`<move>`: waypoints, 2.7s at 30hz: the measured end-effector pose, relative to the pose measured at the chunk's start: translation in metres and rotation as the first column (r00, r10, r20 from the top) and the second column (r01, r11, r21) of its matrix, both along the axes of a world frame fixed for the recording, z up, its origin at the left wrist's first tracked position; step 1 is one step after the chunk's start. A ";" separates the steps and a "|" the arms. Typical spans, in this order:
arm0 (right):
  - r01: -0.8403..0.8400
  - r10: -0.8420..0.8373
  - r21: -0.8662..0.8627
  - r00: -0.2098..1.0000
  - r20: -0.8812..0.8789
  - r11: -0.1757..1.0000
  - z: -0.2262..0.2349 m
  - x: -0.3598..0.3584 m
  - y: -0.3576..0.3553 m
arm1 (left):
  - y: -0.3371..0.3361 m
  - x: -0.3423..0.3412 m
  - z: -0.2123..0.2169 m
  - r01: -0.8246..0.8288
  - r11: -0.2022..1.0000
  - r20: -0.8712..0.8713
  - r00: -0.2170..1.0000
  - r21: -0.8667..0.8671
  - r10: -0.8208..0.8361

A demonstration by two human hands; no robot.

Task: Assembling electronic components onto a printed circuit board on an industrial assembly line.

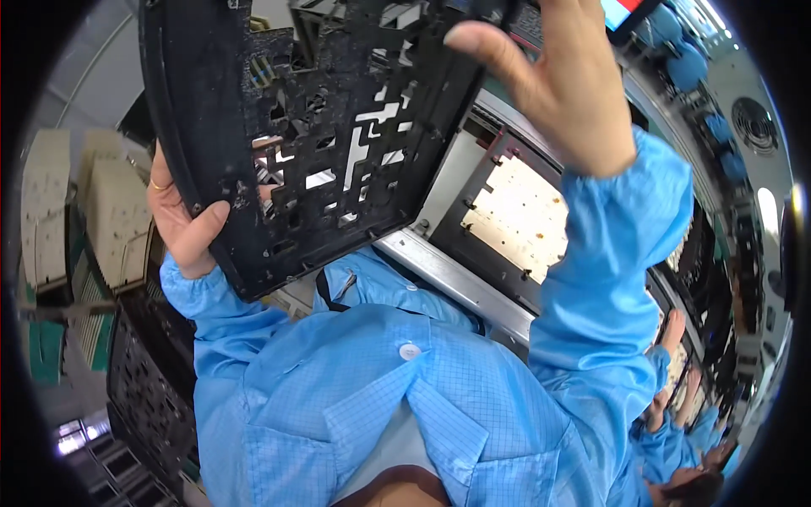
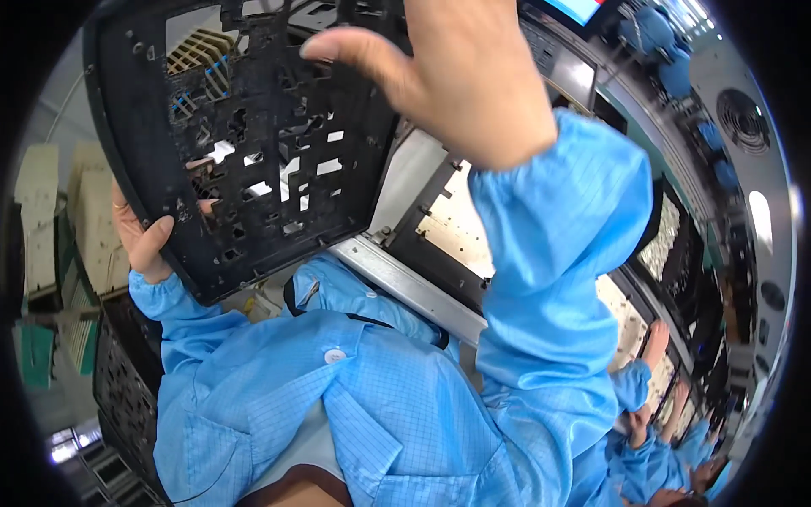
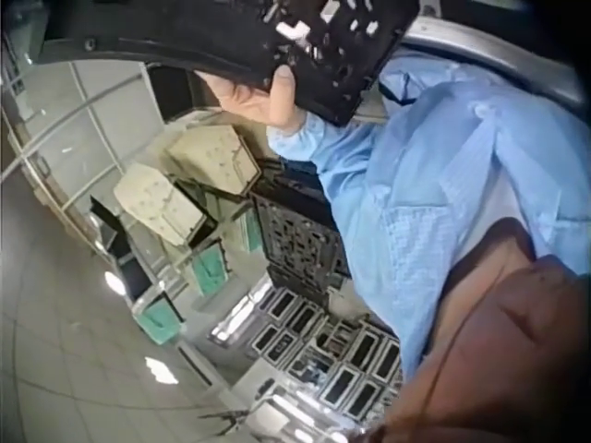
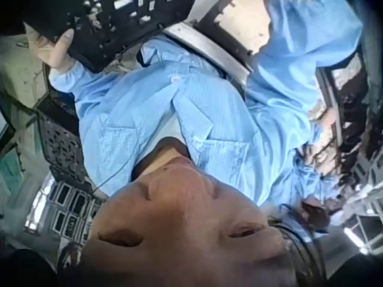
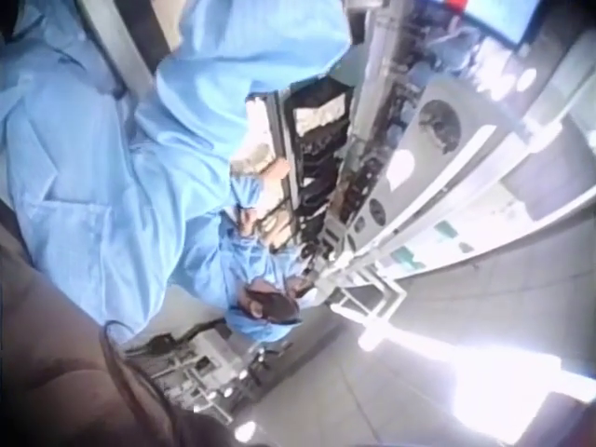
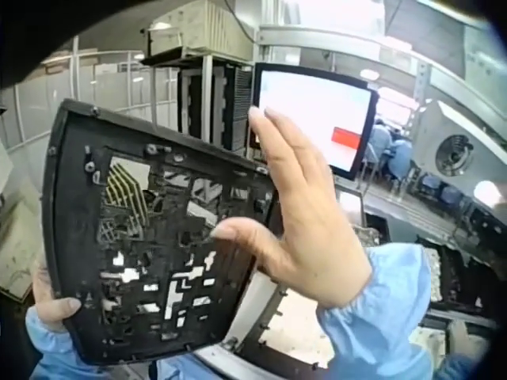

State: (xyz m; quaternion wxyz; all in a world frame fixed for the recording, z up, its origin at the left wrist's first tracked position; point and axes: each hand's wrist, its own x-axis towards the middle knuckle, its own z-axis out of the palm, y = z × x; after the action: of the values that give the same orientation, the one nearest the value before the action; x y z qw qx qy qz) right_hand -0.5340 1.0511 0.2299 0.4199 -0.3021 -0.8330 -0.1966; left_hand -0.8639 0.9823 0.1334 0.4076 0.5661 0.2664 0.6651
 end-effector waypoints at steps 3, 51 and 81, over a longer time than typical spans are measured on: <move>-0.131 0.137 -0.306 0.991 -0.003 0.943 0.018 0.017 0.018 | 0.017 -0.002 0.009 0.208 0.978 -0.074 0.976 0.032 -0.206; -0.802 -0.947 -0.594 0.142 -0.288 0.061 -0.236 -0.018 0.006 | 0.314 0.003 -0.124 -0.097 0.430 -0.292 0.861 -0.898 -0.417; -0.471 -0.578 -0.748 0.478 -0.662 0.467 -0.182 -0.018 -0.067 | 0.208 -0.126 -0.110 -0.821 0.447 -0.667 0.112 0.355 0.736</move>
State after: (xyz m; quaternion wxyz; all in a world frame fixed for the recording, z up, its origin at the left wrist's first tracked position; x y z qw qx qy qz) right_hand -0.5518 0.9837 0.0477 0.5505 -0.5564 -0.4490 0.4310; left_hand -0.9895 1.1903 0.0239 -0.1257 0.5352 0.6965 0.4611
